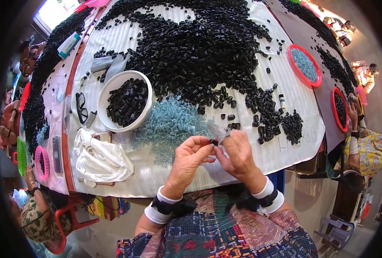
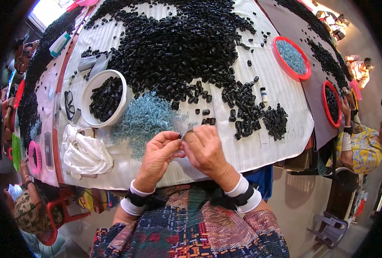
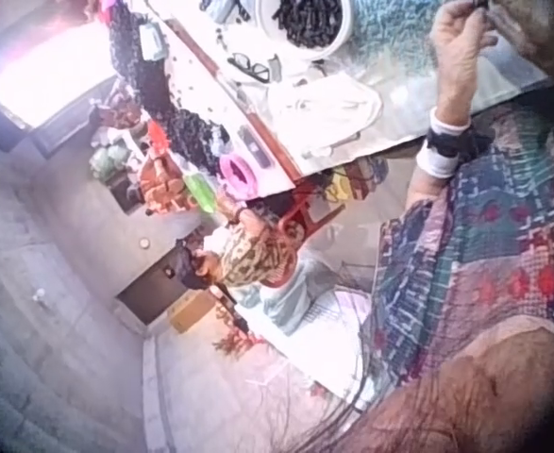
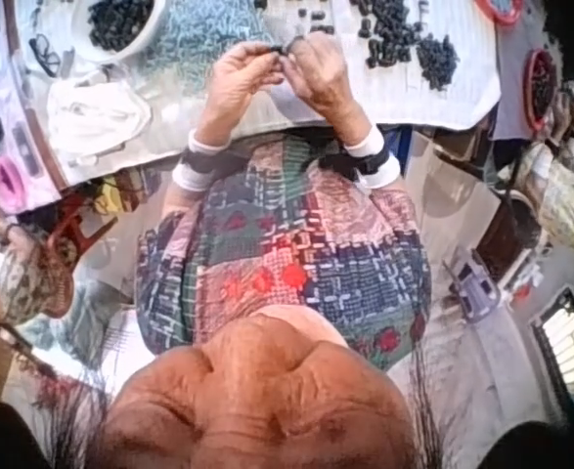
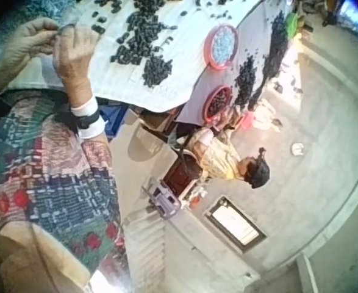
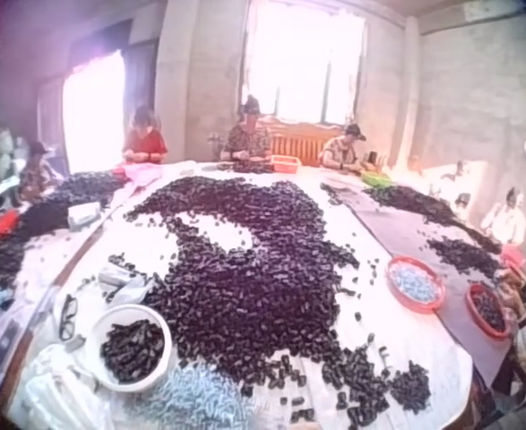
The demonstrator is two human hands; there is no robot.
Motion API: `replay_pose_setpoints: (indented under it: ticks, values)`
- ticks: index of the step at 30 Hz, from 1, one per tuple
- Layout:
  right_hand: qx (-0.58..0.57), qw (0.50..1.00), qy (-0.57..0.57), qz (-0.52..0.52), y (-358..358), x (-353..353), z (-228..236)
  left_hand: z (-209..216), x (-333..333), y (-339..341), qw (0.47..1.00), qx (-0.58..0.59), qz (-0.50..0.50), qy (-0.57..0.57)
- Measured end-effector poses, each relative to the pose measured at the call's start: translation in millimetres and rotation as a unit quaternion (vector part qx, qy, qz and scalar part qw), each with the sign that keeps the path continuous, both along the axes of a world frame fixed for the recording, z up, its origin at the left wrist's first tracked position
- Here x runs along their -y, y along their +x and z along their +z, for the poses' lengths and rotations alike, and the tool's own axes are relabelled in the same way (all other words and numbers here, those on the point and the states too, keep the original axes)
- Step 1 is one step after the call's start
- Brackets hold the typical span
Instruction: The recorder sorts and organizes small black plastic shoe components at a large communal work table.
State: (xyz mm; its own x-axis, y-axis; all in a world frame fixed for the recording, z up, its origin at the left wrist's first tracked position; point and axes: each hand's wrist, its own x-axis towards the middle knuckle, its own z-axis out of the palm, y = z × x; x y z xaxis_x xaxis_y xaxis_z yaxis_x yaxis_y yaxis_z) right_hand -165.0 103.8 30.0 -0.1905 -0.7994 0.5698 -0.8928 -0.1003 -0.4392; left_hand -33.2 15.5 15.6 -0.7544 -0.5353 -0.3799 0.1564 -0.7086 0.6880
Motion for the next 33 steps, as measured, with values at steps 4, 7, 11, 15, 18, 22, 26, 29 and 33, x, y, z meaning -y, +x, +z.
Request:
replay_pose_setpoints:
  ticks: [4, 7, 11, 15, 18, 22, 26, 29, 33]
  values:
    - [0.03, 0.999, -0.02, 0.019, 17.7, -4.2, -2.0, -13.0, -3.5, 4.7, 0.998, -0.039, 0.051, 0.001]
    - [0.049, 0.998, -0.039, -0.018, -6.4, -13.4, -13.1, 3.3, 3.8, 9.3, 0.998, -0.008, 0.06, 0.006]
    - [0.038, 0.993, 0.015, -0.107, -34.2, -24.5, -16.2, 2.3, 10.9, 16.4, 0.999, -0.005, 0.048, -0.011]
    - [-0.001, 0.995, 0.054, -0.081, -24.1, -19.5, -19.9, -0.2, 7.5, 19.1, 0.999, 0.014, 0.049, 0.0]
    - [-0.093, 0.982, 0.106, -0.125, -18.1, -10.9, -31.2, -3.7, 5.5, 22.6, 0.999, 0.02, 0.04, 0.018]
    - [-0.124, 0.973, 0.135, -0.143, -14.3, -6.0, -31.5, -3.6, 3.9, 24.4, 0.999, 0.034, 0.029, 0.014]
    - [-0.112, 0.976, 0.138, -0.128, -16.6, -3.4, -37.0, -5.3, 3.2, 25.5, 0.999, 0.049, 0.011, -0.012]
    - [-0.057, 0.986, 0.109, -0.11, -17.0, -1.9, -34.6, -3.5, 4.2, 24.0, 0.996, 0.079, -0.01, -0.027]
    - [0.321, 0.942, 0.083, -0.056, -4.5, -1.3, -8.8, -4.6, 3.3, 23.0, 0.998, 0.063, -0.001, -0.027]
